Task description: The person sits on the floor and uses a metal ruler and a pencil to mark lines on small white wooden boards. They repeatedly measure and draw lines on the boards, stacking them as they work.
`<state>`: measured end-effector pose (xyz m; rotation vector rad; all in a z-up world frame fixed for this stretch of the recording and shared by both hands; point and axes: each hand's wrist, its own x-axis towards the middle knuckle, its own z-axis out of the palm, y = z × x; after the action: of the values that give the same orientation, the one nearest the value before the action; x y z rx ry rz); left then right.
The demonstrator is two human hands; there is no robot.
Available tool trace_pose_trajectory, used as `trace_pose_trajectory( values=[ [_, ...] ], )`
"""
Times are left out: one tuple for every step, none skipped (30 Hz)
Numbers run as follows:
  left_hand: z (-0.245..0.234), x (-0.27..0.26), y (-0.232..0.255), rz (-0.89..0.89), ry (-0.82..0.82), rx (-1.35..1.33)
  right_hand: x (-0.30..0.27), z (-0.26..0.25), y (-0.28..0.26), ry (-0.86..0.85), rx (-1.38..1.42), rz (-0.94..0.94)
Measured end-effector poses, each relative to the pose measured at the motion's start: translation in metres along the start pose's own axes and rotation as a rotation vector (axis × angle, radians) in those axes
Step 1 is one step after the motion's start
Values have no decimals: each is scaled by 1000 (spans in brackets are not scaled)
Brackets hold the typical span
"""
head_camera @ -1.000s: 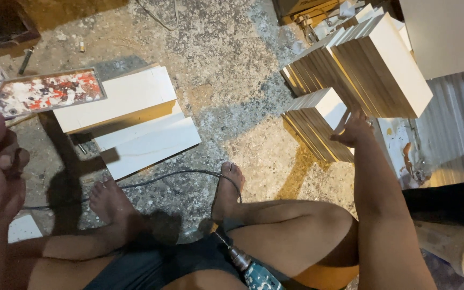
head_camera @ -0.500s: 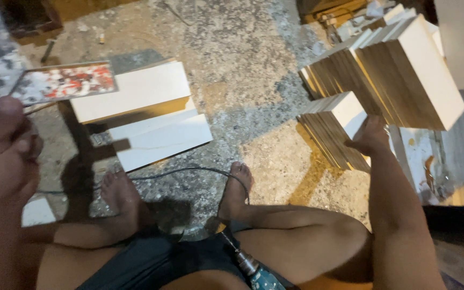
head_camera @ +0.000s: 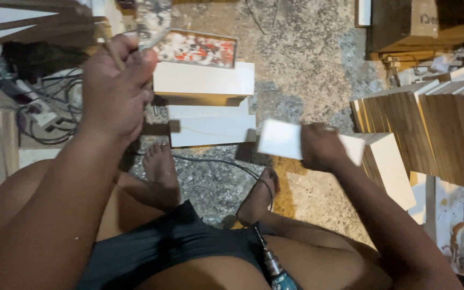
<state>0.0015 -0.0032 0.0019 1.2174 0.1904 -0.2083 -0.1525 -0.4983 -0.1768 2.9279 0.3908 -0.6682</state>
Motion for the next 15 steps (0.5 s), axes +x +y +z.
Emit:
trace_pose_trajectory(
  values=[
    [-1, -1, 0, 4, 6, 0, 16, -18, -32, 3, -2, -6],
    [-3, -2, 0, 13, 10, 6, 33, -35, -65, 17, 64, -63],
    [-4, -3, 0, 21, 17, 11, 48, -53, -97, 29, 129, -121],
    [-3, -5, 4, 23, 24, 9, 65, -43, -113, 29, 126, -128],
    [-2, -7, 8, 25, 26, 57, 83, -34, -130, -2, 90, -156],
    [-2, -8, 12, 25, 29, 105, 102, -25, -146, -34, 53, -183],
    [-3, -8, 12, 29, 42, 105, 114, -18, -160, -33, 50, -196],
    [-5, -7, 11, 36, 40, 79, 126, -10, -173, 51, 110, -199],
    [-5, -6, 10, 40, 35, 53, 136, -2, -185, 132, 172, -197],
    [-8, -7, 10, 40, 45, 53, 145, 3, -194, 129, 171, -206],
    [-9, -6, 10, 42, 32, 64, 154, 8, -203, 146, 196, -204],
    [-10, -5, 9, 44, 20, 75, 162, 13, -212, 163, 221, -202],
    [-12, -4, 9, 43, 24, 77, 167, 19, -215, 161, 222, -206],
    [-13, -3, 8, 62, 15, 65, 172, 25, -218, 194, 205, -229],
    [-14, -2, 7, 78, 4, 53, 175, 31, -220, 225, 187, -251]
  ],
)
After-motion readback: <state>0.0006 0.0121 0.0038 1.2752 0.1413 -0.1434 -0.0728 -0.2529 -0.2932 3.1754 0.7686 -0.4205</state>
